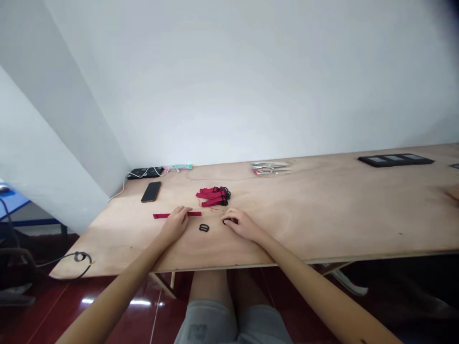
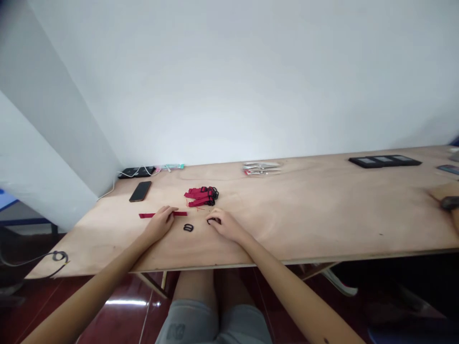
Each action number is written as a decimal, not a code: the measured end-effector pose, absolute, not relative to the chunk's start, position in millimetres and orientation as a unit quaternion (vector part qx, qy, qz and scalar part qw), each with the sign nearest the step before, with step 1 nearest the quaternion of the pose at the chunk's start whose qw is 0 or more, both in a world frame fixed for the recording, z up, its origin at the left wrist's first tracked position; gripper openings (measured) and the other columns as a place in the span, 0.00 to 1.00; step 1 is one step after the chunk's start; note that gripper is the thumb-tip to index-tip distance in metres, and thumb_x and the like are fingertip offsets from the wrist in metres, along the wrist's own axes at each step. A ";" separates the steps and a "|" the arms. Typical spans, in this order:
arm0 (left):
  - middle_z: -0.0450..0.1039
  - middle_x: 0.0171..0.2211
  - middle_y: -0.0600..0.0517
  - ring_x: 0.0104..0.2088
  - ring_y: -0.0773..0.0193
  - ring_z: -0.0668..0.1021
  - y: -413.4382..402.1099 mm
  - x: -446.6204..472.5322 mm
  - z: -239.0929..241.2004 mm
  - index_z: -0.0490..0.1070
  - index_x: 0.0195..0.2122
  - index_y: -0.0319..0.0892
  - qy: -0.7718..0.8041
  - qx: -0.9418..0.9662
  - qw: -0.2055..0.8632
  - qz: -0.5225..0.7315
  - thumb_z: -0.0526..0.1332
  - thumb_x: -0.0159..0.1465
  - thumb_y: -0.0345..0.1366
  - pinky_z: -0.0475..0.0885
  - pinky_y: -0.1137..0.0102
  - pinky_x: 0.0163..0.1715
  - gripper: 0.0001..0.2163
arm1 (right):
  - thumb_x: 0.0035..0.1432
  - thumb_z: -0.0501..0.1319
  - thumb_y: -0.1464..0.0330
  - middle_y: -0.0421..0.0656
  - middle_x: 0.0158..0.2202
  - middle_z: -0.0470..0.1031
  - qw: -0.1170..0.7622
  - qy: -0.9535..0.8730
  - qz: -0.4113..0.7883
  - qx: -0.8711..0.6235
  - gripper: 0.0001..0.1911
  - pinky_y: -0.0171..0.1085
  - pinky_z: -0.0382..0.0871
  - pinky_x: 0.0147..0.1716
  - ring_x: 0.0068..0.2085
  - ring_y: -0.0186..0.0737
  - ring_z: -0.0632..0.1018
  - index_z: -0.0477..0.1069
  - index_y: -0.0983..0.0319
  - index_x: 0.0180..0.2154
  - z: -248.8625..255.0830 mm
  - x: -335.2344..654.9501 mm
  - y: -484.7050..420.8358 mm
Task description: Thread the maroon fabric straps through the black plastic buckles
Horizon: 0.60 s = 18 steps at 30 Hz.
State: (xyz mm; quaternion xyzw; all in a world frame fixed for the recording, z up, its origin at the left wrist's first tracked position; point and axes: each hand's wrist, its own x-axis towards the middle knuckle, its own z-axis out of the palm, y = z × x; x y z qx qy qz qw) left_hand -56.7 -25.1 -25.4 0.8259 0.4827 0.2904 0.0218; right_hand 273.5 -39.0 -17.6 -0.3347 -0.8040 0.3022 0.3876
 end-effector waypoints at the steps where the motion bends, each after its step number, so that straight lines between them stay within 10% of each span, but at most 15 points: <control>1: 0.78 0.47 0.44 0.50 0.52 0.80 -25.1 -49.3 -24.0 0.76 0.52 0.43 0.472 0.830 0.035 0.295 0.55 0.72 0.29 0.77 0.56 0.55 0.13 | 0.69 0.60 0.70 0.48 0.46 0.81 0.398 -0.801 0.297 -0.333 0.11 0.46 0.75 0.50 0.46 0.47 0.81 0.83 0.58 0.44 -18.3 273.6 -38.0; 18: 0.79 0.49 0.44 0.51 0.53 0.79 -23.7 -2.6 -9.9 0.74 0.55 0.44 0.412 0.852 0.073 0.314 0.53 0.72 0.25 0.75 0.58 0.53 0.15 | 0.69 0.61 0.64 0.49 0.45 0.81 0.455 -0.746 0.362 -0.323 0.13 0.43 0.79 0.42 0.41 0.44 0.81 0.83 0.60 0.47 -26.0 242.7 -4.6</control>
